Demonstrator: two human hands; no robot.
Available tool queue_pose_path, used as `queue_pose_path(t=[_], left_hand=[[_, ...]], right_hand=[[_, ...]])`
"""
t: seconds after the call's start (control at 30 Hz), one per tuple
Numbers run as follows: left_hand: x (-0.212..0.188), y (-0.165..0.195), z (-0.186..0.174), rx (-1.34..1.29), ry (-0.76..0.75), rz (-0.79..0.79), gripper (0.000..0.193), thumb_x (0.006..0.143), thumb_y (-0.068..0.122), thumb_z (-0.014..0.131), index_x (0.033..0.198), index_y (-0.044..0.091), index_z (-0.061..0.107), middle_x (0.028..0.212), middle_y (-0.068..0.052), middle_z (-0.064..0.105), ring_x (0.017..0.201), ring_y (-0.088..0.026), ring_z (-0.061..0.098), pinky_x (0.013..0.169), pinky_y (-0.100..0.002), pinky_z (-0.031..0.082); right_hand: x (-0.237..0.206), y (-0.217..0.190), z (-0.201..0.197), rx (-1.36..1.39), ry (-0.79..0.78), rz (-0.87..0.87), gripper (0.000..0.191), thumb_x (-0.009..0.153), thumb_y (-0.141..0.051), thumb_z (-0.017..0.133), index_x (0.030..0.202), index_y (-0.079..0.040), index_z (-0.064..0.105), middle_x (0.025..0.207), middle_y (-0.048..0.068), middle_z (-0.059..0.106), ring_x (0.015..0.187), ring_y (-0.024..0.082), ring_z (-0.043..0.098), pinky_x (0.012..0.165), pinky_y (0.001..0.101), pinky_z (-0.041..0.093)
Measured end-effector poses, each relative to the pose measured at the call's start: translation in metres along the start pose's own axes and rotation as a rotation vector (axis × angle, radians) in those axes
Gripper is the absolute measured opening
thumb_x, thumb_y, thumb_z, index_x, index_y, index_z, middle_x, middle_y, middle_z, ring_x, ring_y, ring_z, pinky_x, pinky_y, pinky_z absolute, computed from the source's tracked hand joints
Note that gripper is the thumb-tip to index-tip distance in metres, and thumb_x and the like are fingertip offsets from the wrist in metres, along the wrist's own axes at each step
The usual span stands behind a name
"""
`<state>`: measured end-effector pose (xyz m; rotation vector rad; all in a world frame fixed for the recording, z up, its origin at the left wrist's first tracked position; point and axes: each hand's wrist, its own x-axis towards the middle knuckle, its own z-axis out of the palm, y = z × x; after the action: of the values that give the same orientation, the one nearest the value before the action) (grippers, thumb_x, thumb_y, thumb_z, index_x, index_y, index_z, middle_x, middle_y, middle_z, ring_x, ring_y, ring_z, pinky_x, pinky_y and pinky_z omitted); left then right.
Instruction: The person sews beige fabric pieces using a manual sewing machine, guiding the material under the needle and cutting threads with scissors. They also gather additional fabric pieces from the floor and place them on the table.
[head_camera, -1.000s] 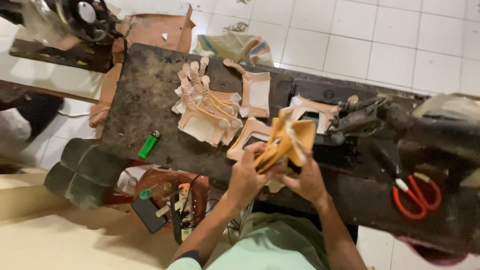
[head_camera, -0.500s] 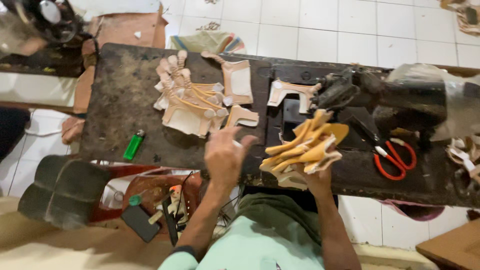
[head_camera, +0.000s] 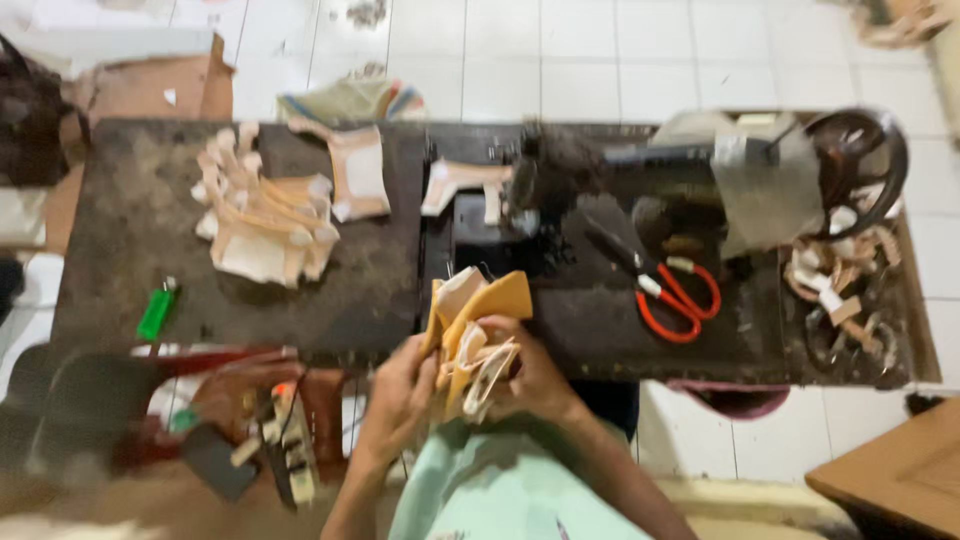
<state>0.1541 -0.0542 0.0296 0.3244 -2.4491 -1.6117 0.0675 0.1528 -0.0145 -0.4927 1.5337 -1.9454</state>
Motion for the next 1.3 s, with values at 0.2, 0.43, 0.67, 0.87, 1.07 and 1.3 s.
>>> queue_pose_path(t=[0.2, 0.43, 0.67, 0.87, 1.07, 1.3], left_hand=[[-0.043, -0.006, 0.022, -0.250, -0.495, -0.031, 0.075, 0.099, 0.059, 0.051, 0.148, 0.003, 0.047, 0.125, -0.017, 0.069, 0.112, -0.024, 0.067, 0.099, -0.036, 0.052], [-0.073, -0.077, -0.010, 0.147, -0.904, -0.207, 0.081, 0.077, 0.068, 0.067, 0.128, 0.005, 0.067, 0.110, -0.017, 0.075, 0.100, -0.028, 0.070, 0.090, -0.042, 0.056], [-0.067, -0.204, 0.013, 0.268, -0.960, -0.517, 0.063, 0.107, 0.062, 0.039, 0.144, 0.018, 0.063, 0.113, -0.008, 0.072, 0.107, -0.024, 0.063, 0.095, -0.040, 0.050], [-0.090, -0.171, 0.024, -0.046, -0.811, -0.452, 0.068, 0.105, 0.062, 0.045, 0.122, 0.004, 0.076, 0.106, -0.023, 0.076, 0.094, -0.034, 0.069, 0.080, -0.048, 0.055], [-0.102, -0.080, 0.064, -0.267, -0.847, -0.388, 0.058, 0.114, 0.057, 0.043, 0.142, 0.010, 0.061, 0.131, -0.008, 0.071, 0.118, -0.017, 0.064, 0.099, -0.031, 0.049], [-0.072, -0.075, -0.011, 0.612, -0.782, -0.332, 0.051, 0.097, 0.057, 0.058, 0.102, 0.011, 0.081, 0.081, -0.019, 0.077, 0.070, -0.030, 0.073, 0.068, -0.043, 0.059]], right_hand=[[-0.032, -0.007, -0.021, -0.309, -0.076, -0.051, 0.082, 0.069, -0.007, 0.091, 0.142, -0.012, 0.056, 0.130, 0.008, 0.063, 0.113, 0.018, 0.065, 0.097, 0.0325, 0.057], [-0.054, 0.051, 0.006, -0.619, -0.340, 0.222, 0.068, 0.074, -0.015, 0.078, 0.140, -0.014, 0.062, 0.121, 0.013, 0.076, 0.108, 0.022, 0.076, 0.096, 0.0336, 0.058], [-0.045, 0.098, 0.033, -0.673, -0.136, -0.090, 0.069, 0.079, -0.036, 0.086, 0.133, -0.002, 0.059, 0.128, 0.020, 0.065, 0.114, 0.033, 0.065, 0.098, 0.0408, 0.051], [-0.051, 0.070, 0.013, -0.657, -0.232, 0.200, 0.068, 0.079, -0.035, 0.085, 0.134, -0.002, 0.059, 0.127, 0.015, 0.067, 0.113, 0.029, 0.067, 0.099, 0.0347, 0.052], [-0.033, 0.068, -0.015, -0.431, -0.461, 0.468, 0.078, 0.084, -0.035, 0.077, 0.149, -0.008, 0.043, 0.142, 0.017, 0.054, 0.126, 0.030, 0.055, 0.103, 0.0365, 0.047], [-0.050, 0.070, -0.013, -0.940, -0.281, 0.430, 0.082, 0.079, -0.047, 0.082, 0.147, -0.018, 0.048, 0.143, 0.013, 0.053, 0.125, 0.034, 0.055, 0.102, 0.0422, 0.044]])
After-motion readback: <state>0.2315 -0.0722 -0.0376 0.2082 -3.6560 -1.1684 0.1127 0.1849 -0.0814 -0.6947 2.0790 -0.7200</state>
